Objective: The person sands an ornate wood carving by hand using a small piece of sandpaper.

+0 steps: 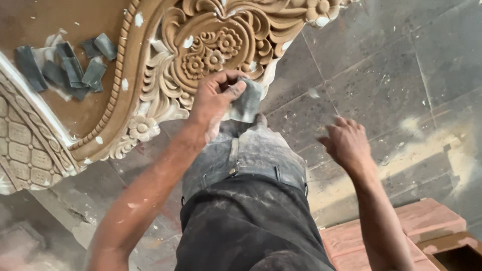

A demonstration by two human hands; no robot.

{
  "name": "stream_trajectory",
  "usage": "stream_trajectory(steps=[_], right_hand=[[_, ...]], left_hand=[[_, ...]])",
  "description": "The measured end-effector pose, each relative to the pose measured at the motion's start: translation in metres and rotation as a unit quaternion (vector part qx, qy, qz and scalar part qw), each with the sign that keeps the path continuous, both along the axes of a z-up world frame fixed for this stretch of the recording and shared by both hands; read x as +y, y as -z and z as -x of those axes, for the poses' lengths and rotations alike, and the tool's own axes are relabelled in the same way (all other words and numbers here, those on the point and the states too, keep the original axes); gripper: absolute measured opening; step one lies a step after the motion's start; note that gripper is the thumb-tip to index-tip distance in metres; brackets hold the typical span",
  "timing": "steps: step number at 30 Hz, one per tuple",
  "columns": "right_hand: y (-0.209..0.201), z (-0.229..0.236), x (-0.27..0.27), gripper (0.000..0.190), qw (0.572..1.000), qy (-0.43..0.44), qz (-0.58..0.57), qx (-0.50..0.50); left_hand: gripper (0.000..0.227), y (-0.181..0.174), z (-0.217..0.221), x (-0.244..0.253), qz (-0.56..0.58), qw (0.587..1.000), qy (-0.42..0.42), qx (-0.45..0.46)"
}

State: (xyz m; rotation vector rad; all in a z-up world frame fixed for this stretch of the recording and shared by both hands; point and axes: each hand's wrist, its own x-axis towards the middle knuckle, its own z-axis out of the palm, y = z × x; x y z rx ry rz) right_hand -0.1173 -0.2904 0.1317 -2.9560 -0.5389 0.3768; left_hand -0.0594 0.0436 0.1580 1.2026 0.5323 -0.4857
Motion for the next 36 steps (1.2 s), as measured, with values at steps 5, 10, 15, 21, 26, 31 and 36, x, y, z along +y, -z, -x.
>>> stream_trajectory(steps=[5,10,15,21,26,31,36], right_hand=[[0.002,0.011,0.049,0.033,0.679,0.225,-0.638,0.287],[0.022,-0.001,0.087,0.021,0.378,0.274,-0.753,0.464],[0.043,-0.034,0.099,0.026,0.659,0.238,-0.6,0.386],[0.042,-0.103,0.127,0.031,0.96,0.019,-0.268,0.073],[0.064,-0.158,0.132,0.012,0.964,-0.179,-0.198,0.0],[0.075,-0.185,0.138,0.02,0.958,-0.238,-0.126,0.103],[0.074,-0.21,0.153,0.014,0.926,-0.362,-0.016,0.101]], left_hand=[[0.016,0.037,0.01,-0.025,0.037,0.988,0.093,-0.115],[0.012,0.07,0.011,-0.02,0.224,0.948,0.223,-0.026],[0.021,0.115,-0.019,0.0,0.071,0.925,0.305,-0.214],[0.032,0.153,-0.036,0.036,-0.423,0.751,0.303,-0.406],[0.041,0.182,-0.046,0.078,-0.456,0.616,0.358,-0.533],[0.039,0.188,-0.043,0.075,-0.5,0.567,0.363,-0.545],[0.038,0.191,-0.044,0.076,-0.511,0.551,0.37,-0.547]])
